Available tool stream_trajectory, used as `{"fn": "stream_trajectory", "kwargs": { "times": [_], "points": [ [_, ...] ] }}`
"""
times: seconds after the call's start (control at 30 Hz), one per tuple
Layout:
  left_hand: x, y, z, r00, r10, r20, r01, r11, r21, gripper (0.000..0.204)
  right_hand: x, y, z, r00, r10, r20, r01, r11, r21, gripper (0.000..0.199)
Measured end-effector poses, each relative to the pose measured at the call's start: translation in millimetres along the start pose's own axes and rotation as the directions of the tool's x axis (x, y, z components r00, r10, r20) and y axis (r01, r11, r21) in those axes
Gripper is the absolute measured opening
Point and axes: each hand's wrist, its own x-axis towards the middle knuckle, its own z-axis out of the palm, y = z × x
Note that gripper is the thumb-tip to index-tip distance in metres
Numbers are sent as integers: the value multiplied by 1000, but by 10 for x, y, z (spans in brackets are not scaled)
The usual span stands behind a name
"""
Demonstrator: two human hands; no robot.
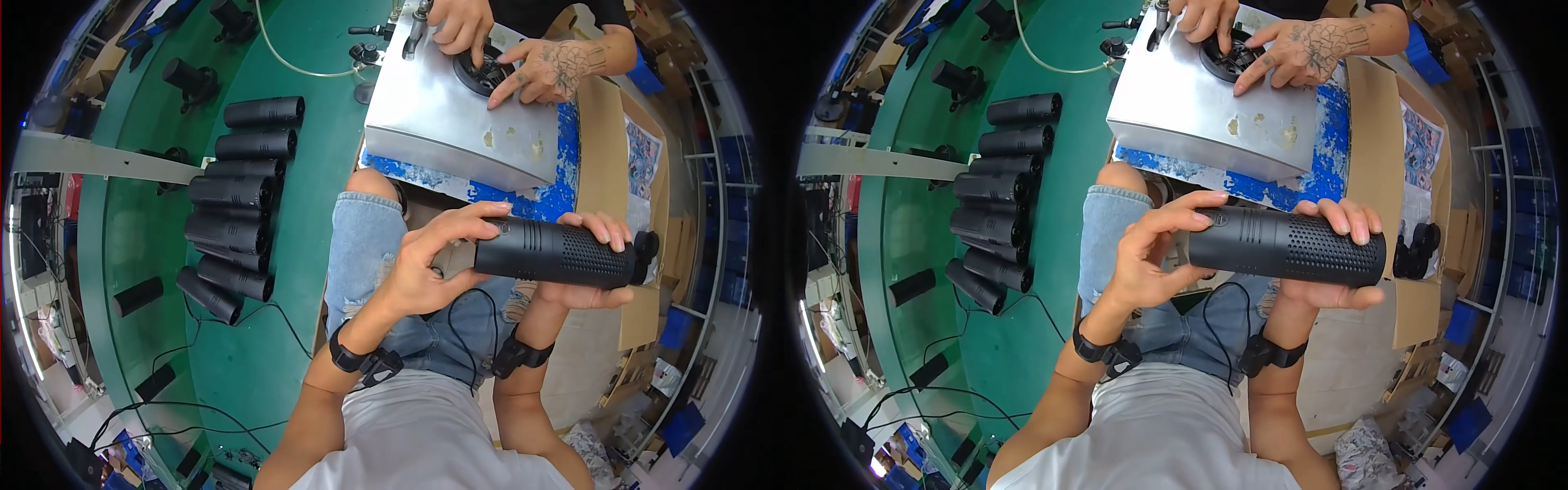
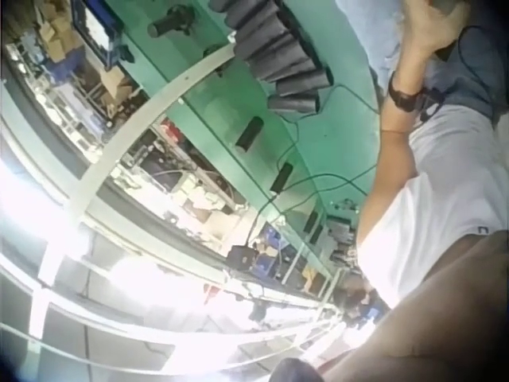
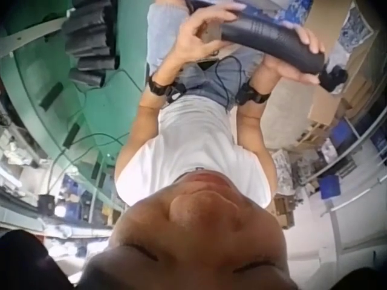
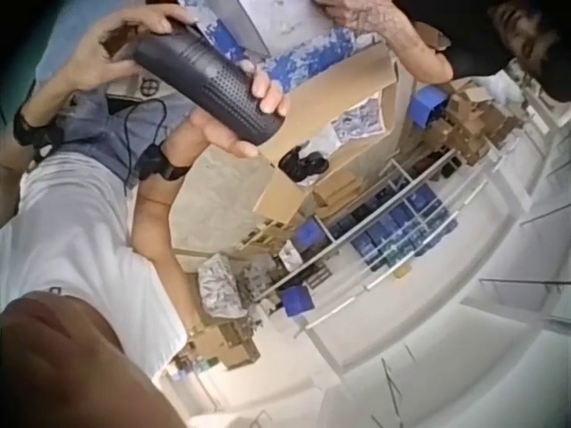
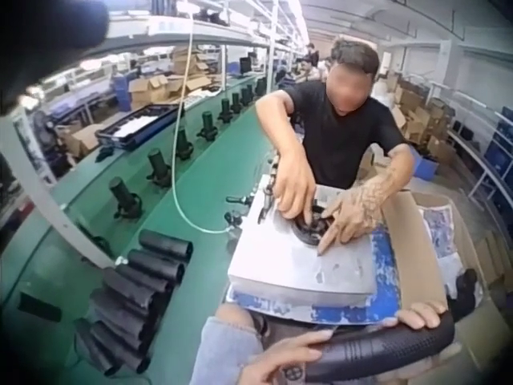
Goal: The person picks up a black cylinder, inserts it into a machine to press it down, and then fits a black ring onto the cylinder before placing the assembled unit on the table.
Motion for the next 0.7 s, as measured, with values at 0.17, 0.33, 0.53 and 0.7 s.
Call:
{"fn": "stream_trajectory", "kwargs": {
  "times": [0.17, 0.33, 0.53, 0.7],
  "points": [
    [13, 36, 74, 947, -322, 12, 304, 877, -373, 72, 48, -60, -85, 998, -18, 61, 19, 1000, -19, 56],
    [-123, -338, -115, 855, -494, 157, 516, 785, -343, 65, -74, -23, -177, 999, 46, -28, -52, 947, -318, 56],
    [-168, -690, -290, 707, -629, 323, 704, 586, -401, 62, -196, 136, -253, 976, 20, -218, -169, 702, -692, 57],
    [-222, -815, -319, 679, -640, 359, 733, 564, -381, 62, -214, 186, -280, 967, 8, -254, -192, 677, -711, 54]
  ]
}}
